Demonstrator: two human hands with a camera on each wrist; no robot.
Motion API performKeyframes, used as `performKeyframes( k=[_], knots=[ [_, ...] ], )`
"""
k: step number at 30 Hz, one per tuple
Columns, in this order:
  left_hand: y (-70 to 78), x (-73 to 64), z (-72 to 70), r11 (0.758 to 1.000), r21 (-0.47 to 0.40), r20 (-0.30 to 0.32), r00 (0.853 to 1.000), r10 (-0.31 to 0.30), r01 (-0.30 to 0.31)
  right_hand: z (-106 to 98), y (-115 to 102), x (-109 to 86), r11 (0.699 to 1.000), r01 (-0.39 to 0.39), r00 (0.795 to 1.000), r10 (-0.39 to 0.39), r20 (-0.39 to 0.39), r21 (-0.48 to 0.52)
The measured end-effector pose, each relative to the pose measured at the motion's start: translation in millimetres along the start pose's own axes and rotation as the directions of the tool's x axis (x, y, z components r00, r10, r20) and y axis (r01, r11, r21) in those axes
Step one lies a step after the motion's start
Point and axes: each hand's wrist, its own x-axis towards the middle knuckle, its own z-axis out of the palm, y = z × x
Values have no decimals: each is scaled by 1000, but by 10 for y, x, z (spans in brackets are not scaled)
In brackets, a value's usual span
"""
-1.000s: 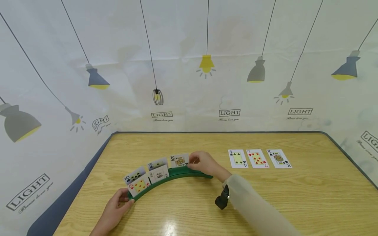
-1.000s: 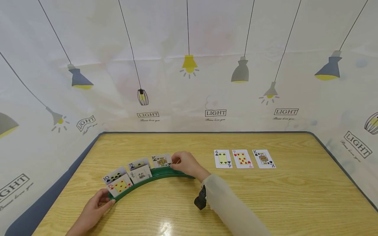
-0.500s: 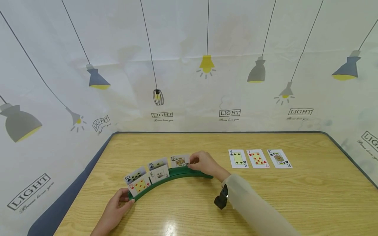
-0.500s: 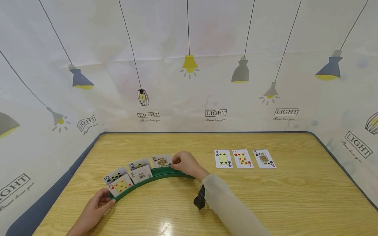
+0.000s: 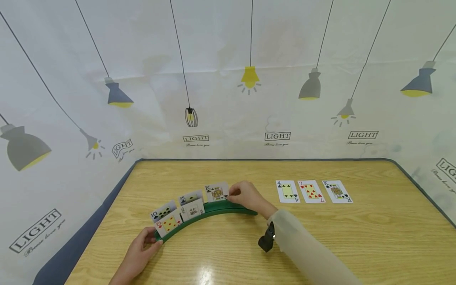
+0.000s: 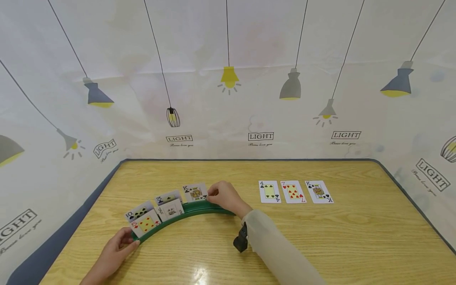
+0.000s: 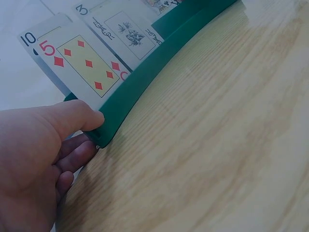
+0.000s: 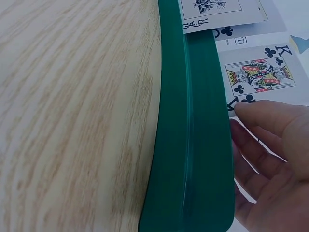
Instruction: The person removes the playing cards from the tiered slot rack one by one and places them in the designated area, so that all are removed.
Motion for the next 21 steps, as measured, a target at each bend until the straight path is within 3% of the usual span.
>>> performKeyframes(
  k=[21],
  knots=[
    [-7, 0, -1, 1000, 14, -1, 1000, -1, 1, -67, -40, -50, 998, 16, 995, -10, -97, 63]
  ],
)
